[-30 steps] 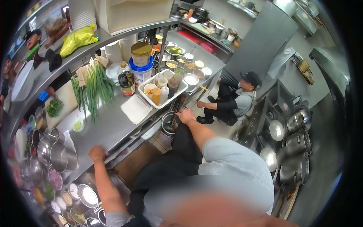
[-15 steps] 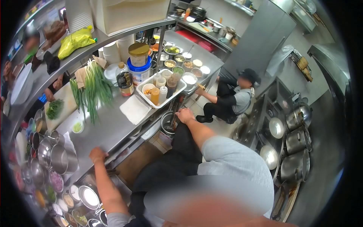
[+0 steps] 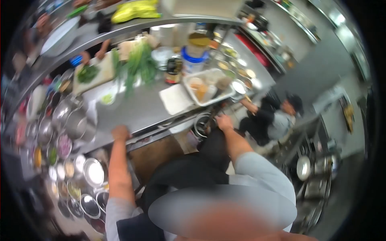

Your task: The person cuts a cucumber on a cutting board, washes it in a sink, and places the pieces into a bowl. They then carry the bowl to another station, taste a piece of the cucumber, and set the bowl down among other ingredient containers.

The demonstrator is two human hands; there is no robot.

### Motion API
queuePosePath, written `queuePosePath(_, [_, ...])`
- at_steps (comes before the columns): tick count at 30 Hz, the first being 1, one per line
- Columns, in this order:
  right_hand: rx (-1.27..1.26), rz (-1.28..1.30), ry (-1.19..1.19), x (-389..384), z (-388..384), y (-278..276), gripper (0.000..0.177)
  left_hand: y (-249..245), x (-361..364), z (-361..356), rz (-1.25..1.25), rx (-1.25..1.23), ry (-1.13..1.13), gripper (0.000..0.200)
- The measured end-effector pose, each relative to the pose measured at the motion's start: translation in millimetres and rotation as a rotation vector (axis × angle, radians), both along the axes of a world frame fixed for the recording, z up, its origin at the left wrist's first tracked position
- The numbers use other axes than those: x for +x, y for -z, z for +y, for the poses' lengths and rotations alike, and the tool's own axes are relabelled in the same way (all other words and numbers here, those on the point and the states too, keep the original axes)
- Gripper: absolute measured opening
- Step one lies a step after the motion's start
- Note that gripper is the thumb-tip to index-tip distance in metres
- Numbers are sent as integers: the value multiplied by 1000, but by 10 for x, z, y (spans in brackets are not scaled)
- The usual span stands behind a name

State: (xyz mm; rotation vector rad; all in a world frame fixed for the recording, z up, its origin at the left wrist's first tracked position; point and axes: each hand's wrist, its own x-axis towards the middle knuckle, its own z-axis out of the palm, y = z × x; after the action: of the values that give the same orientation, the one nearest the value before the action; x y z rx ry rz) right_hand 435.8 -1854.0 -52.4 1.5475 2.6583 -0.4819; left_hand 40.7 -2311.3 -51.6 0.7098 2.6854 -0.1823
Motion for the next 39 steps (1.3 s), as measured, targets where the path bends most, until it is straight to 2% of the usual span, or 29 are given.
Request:
queuePosePath(1, [7, 32, -14, -47, 12, -55, 42, 176, -82, -1, 46, -22, 17, 42])
queuePosePath(4, [-8, 20, 13, -42, -79, -101, 42, -62, 5, 17, 1, -20, -59, 49])
queuePosePath(6, [7, 24, -8, -1, -12, 7, 43, -24, -12, 15, -16, -11, -87, 52])
queuePosePath(14, [47, 62, -67, -12, -20, 29, 44, -11, 17, 14, 16, 8, -120, 49])
queuePosePath(23, [48, 38, -68, 61, 79, 191, 40, -60, 13, 43, -56, -30, -137, 52])
queuePosePath(26, [52, 48, -63, 44, 146, 252, 38, -43, 59, 39, 24, -11, -133, 54])
queuePosePath(30, [92, 16, -80, 13, 160, 277, 37, -13, 11, 27, -50, -22, -120, 55])
queuePosePath(39, [102, 24, -103, 27, 171, 260, 38, -86, 20, 43, -28, -1, -129, 50])
